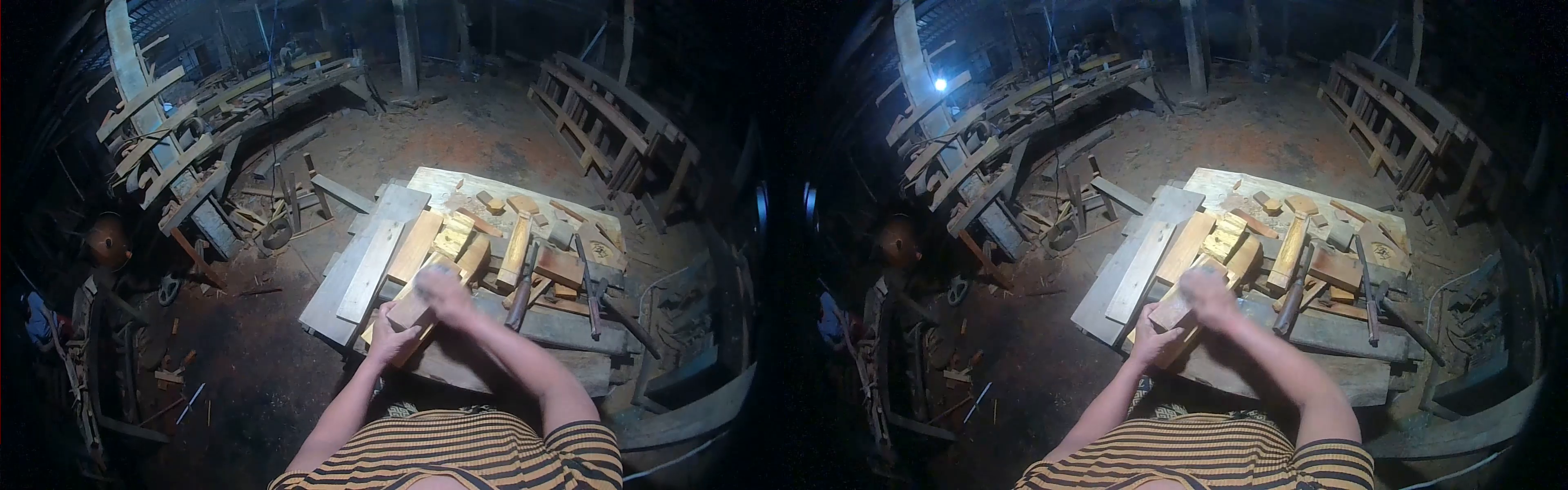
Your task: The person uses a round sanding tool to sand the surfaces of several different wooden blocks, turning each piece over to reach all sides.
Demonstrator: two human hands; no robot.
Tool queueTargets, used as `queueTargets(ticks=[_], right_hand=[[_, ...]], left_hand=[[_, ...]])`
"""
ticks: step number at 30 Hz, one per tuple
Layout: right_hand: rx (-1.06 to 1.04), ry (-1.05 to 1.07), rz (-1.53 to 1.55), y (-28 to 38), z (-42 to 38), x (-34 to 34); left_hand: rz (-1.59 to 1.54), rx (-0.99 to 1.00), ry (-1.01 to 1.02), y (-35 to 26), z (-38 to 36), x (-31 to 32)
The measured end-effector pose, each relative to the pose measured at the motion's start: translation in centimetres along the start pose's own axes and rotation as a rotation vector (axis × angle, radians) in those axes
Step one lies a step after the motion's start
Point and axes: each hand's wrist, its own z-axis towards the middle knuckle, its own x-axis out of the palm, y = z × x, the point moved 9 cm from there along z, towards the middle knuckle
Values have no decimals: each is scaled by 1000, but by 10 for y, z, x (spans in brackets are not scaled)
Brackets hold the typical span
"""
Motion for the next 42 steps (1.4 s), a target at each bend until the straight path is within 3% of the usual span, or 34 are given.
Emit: queueTargets(ticks=[2, 4, 9, 10, 12, 13, 14, 15, 16, 17, 20, 25, 27, 28, 29, 30, 31, 33, 36, 37, 39, 40, 42], right_hand=[[97, -126, -187, -61, -3, 1], [156, -131, -214, -59, 0, 1], [-106, 140, 79, 74, -20, 21], [-118, 208, 127, 87, -32, 23], [-278, 134, 134, 87, -21, 7], [-158, 194, 68, 69, -4, 2], [-175, -11, 44, 42, 2, -8], [-25, 58, 2, -3, 2, 1], [31, -39, -149, -36, -3, 1], [181, -2, -111, -74, -7, 10], [259, -34, -175, -54, -3, 4], [-97, 63, 44, 77, -23, 23], [-146, 89, 102, 84, -32, 25], [-151, 97, 137, 73, -29, 19], [12, 265, 98, 63, -13, 9], [-35, 33, 75, 19, -21, 15], [128, 170, 9, 1, -11, 0], [170, -69, -99, -66, -21, 4], [224, -121, -180, -65, -24, 6], [362, 77, -70, -38, -19, 5], [137, 189, 27, 18, -24, 27], [-71, 94, 23, 58, -30, 22], [-110, 233, 145, 77, -31, 26]], left_hand=[[-15, -11, 0, -1, 0, 0], [-36, -25, 4, 1, 0, 1], [-165, 57, 1, 0, 0, 3], [-260, -39, 18, 13, 3, 2], [-158, -62, 19, 19, 4, 3], [-157, -62, 15, 15, 3, 3], [-113, -43, 20, 6, 0, 3], [-68, -22, 26, 0, -1, 3], [-66, -20, 25, 2, -1, 2], [-67, -21, 22, 7, 1, 2], [-68, -13, 6, 12, 3, 2], [-22, 82, -30, 4, 3, -3], [-90, 66, -20, 23, 8, -2], [-6, 108, -14, -1, 2, 1], [40, 66, -13, -3, 2, 0], [86, 25, -12, -4, 2, -1], [26, -33, -2, -8, -1, 0], [-6, -30, -4, -13, -4, 1], [11, -1, -10, -4, 0, 2], [-23, 13, -8, -2, 0, 3], [-2, 49, -4, 10, 5, 1], [-76, -29, -6, -2, 3, 4], [-20, 62, 7, 17, 6, 0]])
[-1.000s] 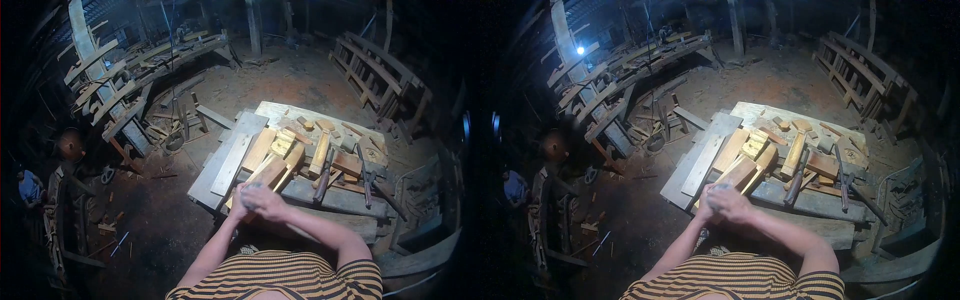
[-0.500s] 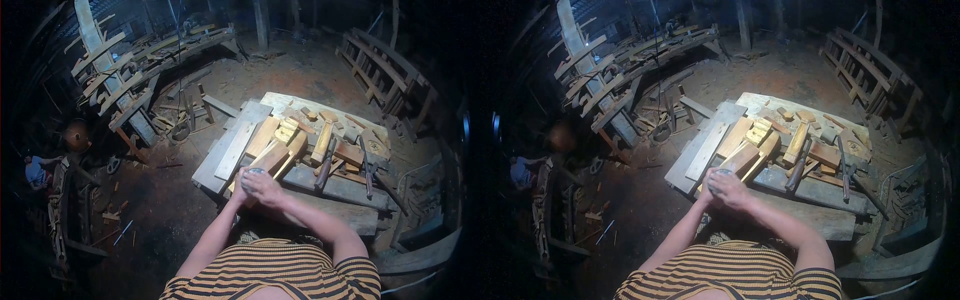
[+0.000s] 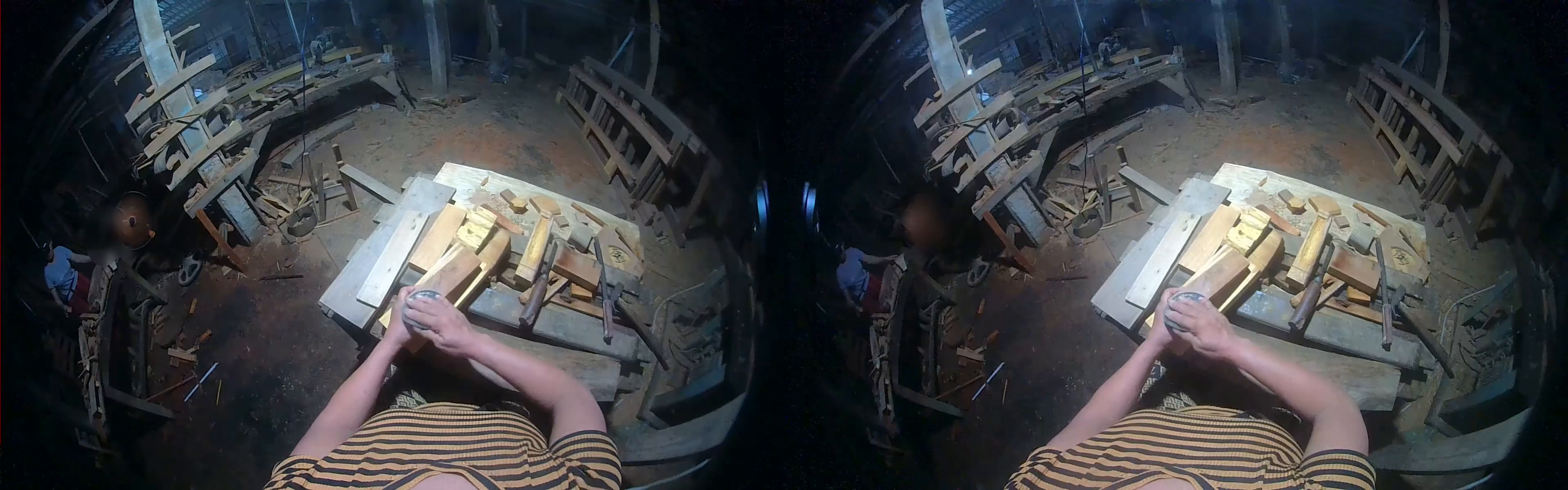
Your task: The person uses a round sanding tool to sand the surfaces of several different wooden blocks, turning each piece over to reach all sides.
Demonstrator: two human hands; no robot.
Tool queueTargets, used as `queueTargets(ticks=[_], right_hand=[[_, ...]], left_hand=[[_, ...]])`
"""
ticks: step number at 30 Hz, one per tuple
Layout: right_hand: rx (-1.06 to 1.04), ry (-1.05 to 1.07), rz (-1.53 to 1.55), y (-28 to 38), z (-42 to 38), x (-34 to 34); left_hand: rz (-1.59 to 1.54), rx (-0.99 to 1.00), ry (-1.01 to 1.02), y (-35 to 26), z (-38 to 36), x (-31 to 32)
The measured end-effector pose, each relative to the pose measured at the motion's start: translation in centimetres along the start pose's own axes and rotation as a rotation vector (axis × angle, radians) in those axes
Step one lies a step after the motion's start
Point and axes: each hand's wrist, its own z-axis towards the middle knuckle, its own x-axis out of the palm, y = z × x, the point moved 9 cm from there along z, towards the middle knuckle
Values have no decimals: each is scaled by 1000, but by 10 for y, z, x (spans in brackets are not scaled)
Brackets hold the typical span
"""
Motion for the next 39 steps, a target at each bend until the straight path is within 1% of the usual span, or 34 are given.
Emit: queueTargets(ticks=[1, 2, 3, 4, 5, 6, 7, 8, 10, 11, 12, 13, 14, 15, 16, 17, 18, 20, 21, 22, 23, 25, 27, 28, 29, 30, 31, 32, 34, 35, 36, 37, 38, 39], right_hand=[[1, 0, 48, -12, 5, -2], [0, 4, 98, -31, 11, -7], [109, -26, 37, -63, 14, -16], [217, -125, -12, -95, 15, -26], [315, -135, -132, -126, 16, -34], [348, -204, -183, -147, 14, -44], [411, -216, -76, -164, 17, -45], [416, -213, -78, -168, 14, -39], [387, -220, -229, -136, 19, -37], [389, -163, -144, -112, 20, -28], [254, -166, -99, -85, 18, -15], [180, -120, -101, -50, 16, -6], [93, -28, -53, -17, 17, -2], [23, 20, 56, 4, 21, -4], [10, -8, 55, -3, 15, 0], [40, -10, 68, -21, 15, 1], [65, -12, 84, -42, 19, -2], [262, -59, -48, -100, 31, -23], [297, -151, -146, -129, 30, -35], [330, -244, -245, -141, 28, -47], [334, -249, -243, -145, 25, -42], [368, -294, -335, -134, 27, -49], [361, -200, -197, -106, 25, -33], [155, -225, -167, -77, 22, -20], [78, -205, -220, -34, 19, -18], [69, -105, -57, 0, 17, -17], [28, -90, -7, 15, 7, -11], [30, -90, -2, 8, 4, -11], [16, -44, -36, -23, 1, -8], [111, -144, -112, -56, -4, -20], [157, -221, -161, -86, -6, -36], [301, -241, -224, -122, -12, -46], [385, -290, -272, -143, -14, -57], [458, -310, -236, -145, -16, -58]], left_hand=[[-183, -71, -39, -3, 5, 0], [-177, -66, 5, -13, -2, 7], [-85, -63, 12, -14, -2, 4], [7, -61, 22, -13, -2, 2], [-20, -53, 16, -21, -3, 1], [-24, -59, 15, -23, -4, 1], [8, -52, -9, -25, -4, -1], [40, -44, -31, -27, -3, -3], [2, -50, -5, -29, -4, -1], [-33, -53, 15, -28, -4, 1], [-50, -56, 22, -18, -3, 1], [-36, 6, 5, -27, -4, 1], [-22, 63, -7, -35, -4, 1], [-103, 28, -18, -11, 0, -1], [-173, 32, 3, -7, 1, 2], [-166, 10, 13, -2, 1, 4], [-155, -10, 17, -10, 1, 5], [-110, -70, 1, -22, -4, 3], [-137, -70, 3, -22, -3, 4], [-132, -72, 8, -21, -5, 5], [-134, -63, -5, -21, -5, 5], [-134, -52, -13, -18, -3, 3], [-105, -43, -23, -11, -1, 2], [-108, -45, -20, -13, 0, 3], [-119, -28, -24, -17, 0, 3], [-127, -11, -28, -20, -1, 1], [22, 140, -17, -25, 2, -4], [25, 135, -16, -16, -1, -2], [-156, -83, -50, -24, -2, 3], [-85, -50, -40, -20, -3, 1], [-84, -51, -40, -11, -2, 0], [-28, -37, -40, -3, 0, 0], [30, -25, -40, 0, 0, -1], [-1, -36, -36, -2, 0, 0]])
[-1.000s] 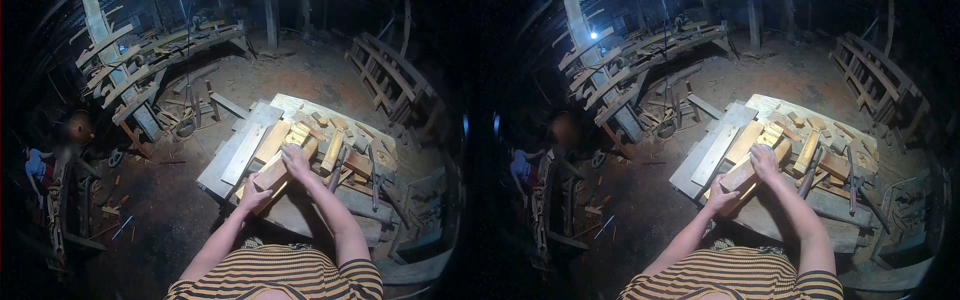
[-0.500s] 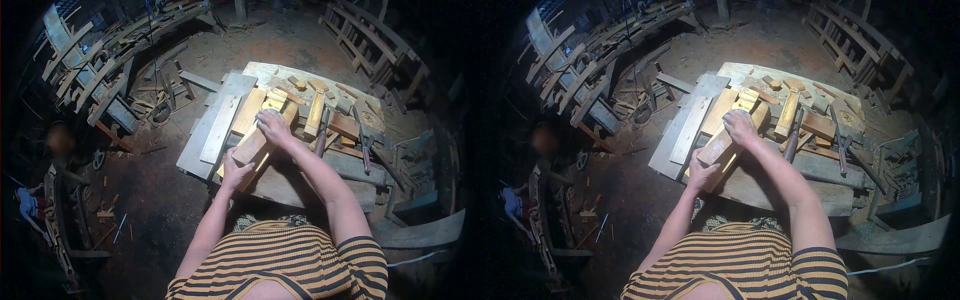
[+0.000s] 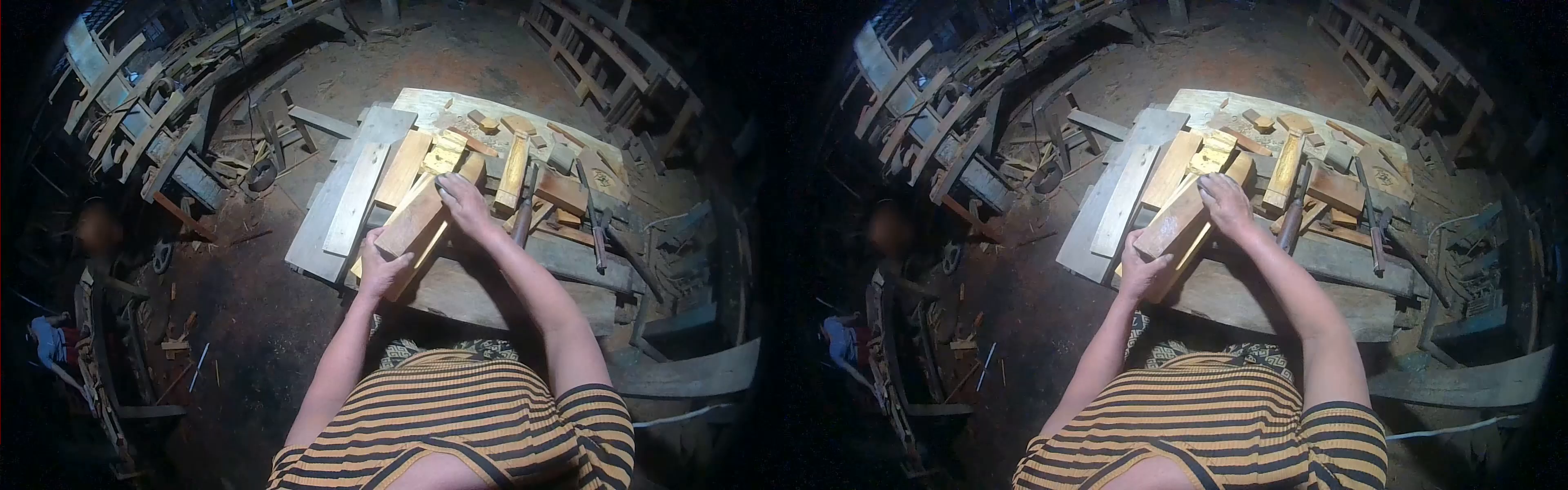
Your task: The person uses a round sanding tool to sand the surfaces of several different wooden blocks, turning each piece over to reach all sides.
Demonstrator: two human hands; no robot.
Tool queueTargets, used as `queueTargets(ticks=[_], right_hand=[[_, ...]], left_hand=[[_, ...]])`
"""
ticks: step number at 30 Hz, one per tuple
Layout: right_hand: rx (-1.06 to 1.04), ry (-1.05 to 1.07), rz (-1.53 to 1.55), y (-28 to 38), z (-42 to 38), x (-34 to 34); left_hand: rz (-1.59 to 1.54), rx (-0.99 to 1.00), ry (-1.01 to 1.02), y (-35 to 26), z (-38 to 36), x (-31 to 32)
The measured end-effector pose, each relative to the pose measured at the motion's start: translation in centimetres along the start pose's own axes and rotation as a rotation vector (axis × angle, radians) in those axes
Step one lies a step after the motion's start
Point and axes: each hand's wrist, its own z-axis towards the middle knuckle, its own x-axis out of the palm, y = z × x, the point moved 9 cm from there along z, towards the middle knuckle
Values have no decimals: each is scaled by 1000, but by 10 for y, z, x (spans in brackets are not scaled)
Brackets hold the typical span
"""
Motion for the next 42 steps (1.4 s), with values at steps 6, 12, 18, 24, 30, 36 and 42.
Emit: queueTargets(ticks=[6, 12, 18, 24, 30, 36, 42], right_hand=[[-381, 271, 148, 140, -68, 12], [-117, 132, 98, 41, -4, 17], [-323, 13, 31, 93, -15, 19], [-424, 115, 142, 105, -27, 16], [302, 107, 291, -48, 3, -5], [241, -57, 412, 1, -22, -19], [-49, -77, -48, 42, -15, -10]], left_hand=[[-132, -51, 4, 7, 4, -2], [-31, -22, 10, -1, -1, 1], [-60, -16, 9, -20, -4, 1], [-50, 6, 3, -21, -3, -1], [-174, -100, -33, -22, -4, -3], [-375, -181, -95, -5, -3, -6], [-611, -427, 44, 1, -5, -1]])
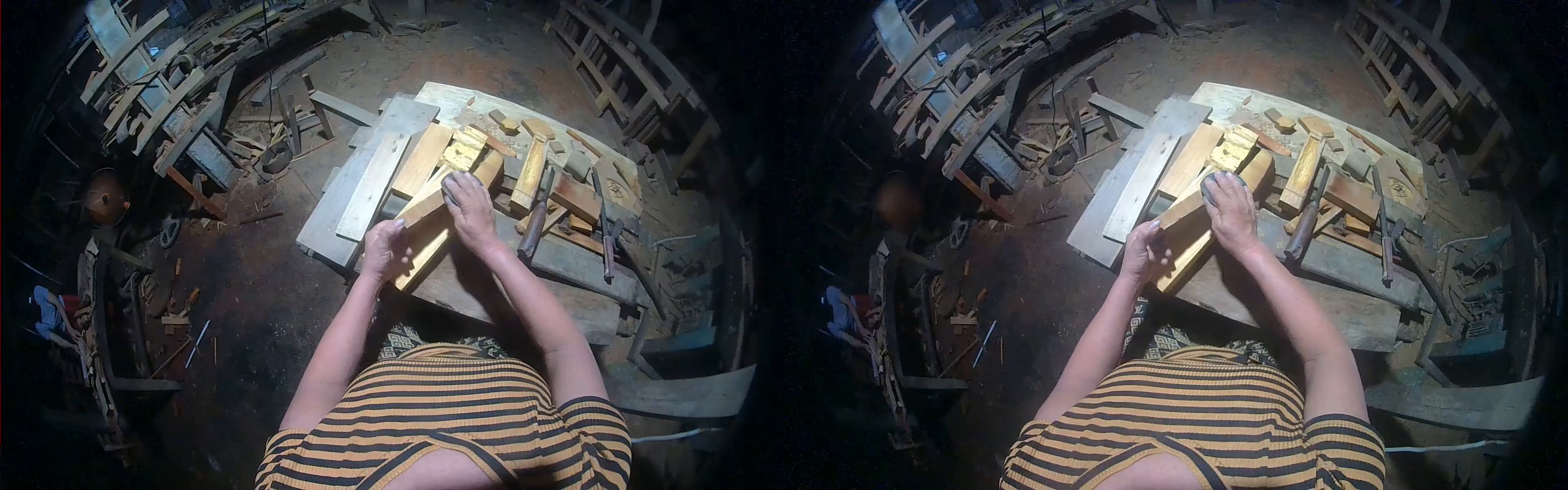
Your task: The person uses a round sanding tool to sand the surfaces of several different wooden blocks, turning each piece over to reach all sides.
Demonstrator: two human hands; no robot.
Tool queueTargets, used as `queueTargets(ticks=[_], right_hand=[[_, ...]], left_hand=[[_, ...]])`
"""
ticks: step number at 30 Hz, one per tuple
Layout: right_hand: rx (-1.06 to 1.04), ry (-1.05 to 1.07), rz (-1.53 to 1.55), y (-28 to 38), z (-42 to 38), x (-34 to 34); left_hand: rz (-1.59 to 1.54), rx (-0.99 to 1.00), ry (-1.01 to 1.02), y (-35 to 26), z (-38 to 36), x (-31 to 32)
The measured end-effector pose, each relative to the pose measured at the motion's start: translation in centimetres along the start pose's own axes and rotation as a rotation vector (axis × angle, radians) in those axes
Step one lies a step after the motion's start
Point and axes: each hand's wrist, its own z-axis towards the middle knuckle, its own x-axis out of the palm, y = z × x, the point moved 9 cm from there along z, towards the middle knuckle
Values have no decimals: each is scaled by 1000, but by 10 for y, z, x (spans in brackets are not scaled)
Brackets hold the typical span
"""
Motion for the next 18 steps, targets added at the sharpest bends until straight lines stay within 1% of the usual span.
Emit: queueTargets(ticks=[1, 3, 4, 5, 7, 8, 9, 11, 12, 13, 14, 15, 16, 17, 18], right_hand=[[-3, -1, 1, 1, 2, 1], [-29, 17, -55, 5, 7, 4], [-29, 17, -56, 6, 11, 4], [-27, 47, -84, 6, 15, 6], [-25, 79, -115, 6, 17, 8], [-17, 82, -111, 5, 18, 9], [-10, 86, -107, 6, 20, 9], [-11, 93, -67, 14, 18, 12], [-5, 99, -27, 20, 15, 14], [-158, 74, 50, 48, 7, 9], [-240, 164, 70, 78, 2, 8], [-379, 147, 41, 103, -15, 12], [-414, 181, 97, 119, -30, 15], [-413, 176, 94, 117, -28, 13], [-444, 202, 99, 117, -27, 14]], left_hand=[[0, 3, -1, 1, 1, 1], [-204, 129, -47, -8, -1, 2], [-126, 129, -14, -14, -5, 9], [18, 160, -48, -11, -4, 2], [175, 249, 22, -13, -5, 10], [196, 320, -32, -16, -6, 8], [195, 324, -33, -18, -8, 11], [77, 174, -62, -8, -9, 11], [114, 131, -98, -6, -10, 9], [113, 134, -92, -3, -7, 9], [164, 311, -87, -12, -5, 8], [214, 487, -81, -17, -4, 6], [-211, 293, -39, 11, 14, -16], [445, 507, -36, 0, 6, -18], [324, 534, -95, -1, 5, -20]])
